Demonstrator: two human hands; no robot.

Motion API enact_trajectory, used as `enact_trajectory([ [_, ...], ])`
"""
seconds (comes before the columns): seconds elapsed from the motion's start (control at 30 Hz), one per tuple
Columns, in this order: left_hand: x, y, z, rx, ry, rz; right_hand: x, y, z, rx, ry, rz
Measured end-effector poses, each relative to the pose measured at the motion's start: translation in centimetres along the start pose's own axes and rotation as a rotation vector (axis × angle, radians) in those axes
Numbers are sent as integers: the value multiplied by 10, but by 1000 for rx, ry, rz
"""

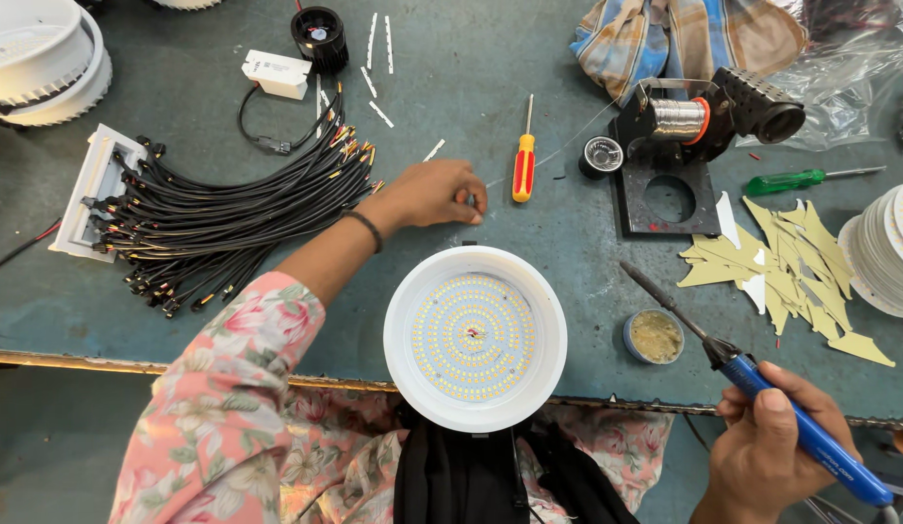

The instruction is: The person assembles LED light fixtures by inserting wires into the back of the housing, connecting them to the LED board, applying flux, and soldering the connections. The person repeats this process for multiple units, using a soldering iron and flux.

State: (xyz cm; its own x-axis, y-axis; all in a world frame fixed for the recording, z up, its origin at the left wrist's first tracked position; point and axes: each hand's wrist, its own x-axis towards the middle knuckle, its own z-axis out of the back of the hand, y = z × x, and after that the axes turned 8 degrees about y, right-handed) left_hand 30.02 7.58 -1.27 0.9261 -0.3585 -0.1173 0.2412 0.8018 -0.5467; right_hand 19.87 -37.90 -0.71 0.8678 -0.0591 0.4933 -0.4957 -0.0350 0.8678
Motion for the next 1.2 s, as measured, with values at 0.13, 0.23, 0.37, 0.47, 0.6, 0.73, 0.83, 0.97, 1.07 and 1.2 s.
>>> enact_trajectory([
  [0.13, 20, -7, 3, -114, -148, -205, 0, -1, 3, 29, 9, 4],
  [0.23, 28, -23, 16, -540, -192, -359, 2, 1, 9, 33, -21, -7],
  [0.37, 12, -82, 34, -1005, -46, -315, 7, 3, 13, 26, -64, 17],
  [0.47, -18, -140, 21, -1198, 39, -401, 8, 3, 13, 63, -90, 46],
  [0.6, -41, -181, -9, -741, -122, -383, 3, 4, 15, 94, -137, 109],
  [0.73, -14, -171, -11, -205, -413, -368, 0, 6, 23, 163, -153, 60],
  [0.83, 6, -163, -6, -22, -433, -389, 1, 10, 23, 239, -153, 52],
  [0.97, 8, -180, -18, -173, -278, -390, 2, 14, 5, 249, -43, 45],
  [1.07, -3, -200, -31, -423, -93, -421, -1, 16, -23, 43, 191, 126],
  [1.2, -22, -213, -32, -610, 79, -219, 0, 24, -52, 57, 478, 225],
])
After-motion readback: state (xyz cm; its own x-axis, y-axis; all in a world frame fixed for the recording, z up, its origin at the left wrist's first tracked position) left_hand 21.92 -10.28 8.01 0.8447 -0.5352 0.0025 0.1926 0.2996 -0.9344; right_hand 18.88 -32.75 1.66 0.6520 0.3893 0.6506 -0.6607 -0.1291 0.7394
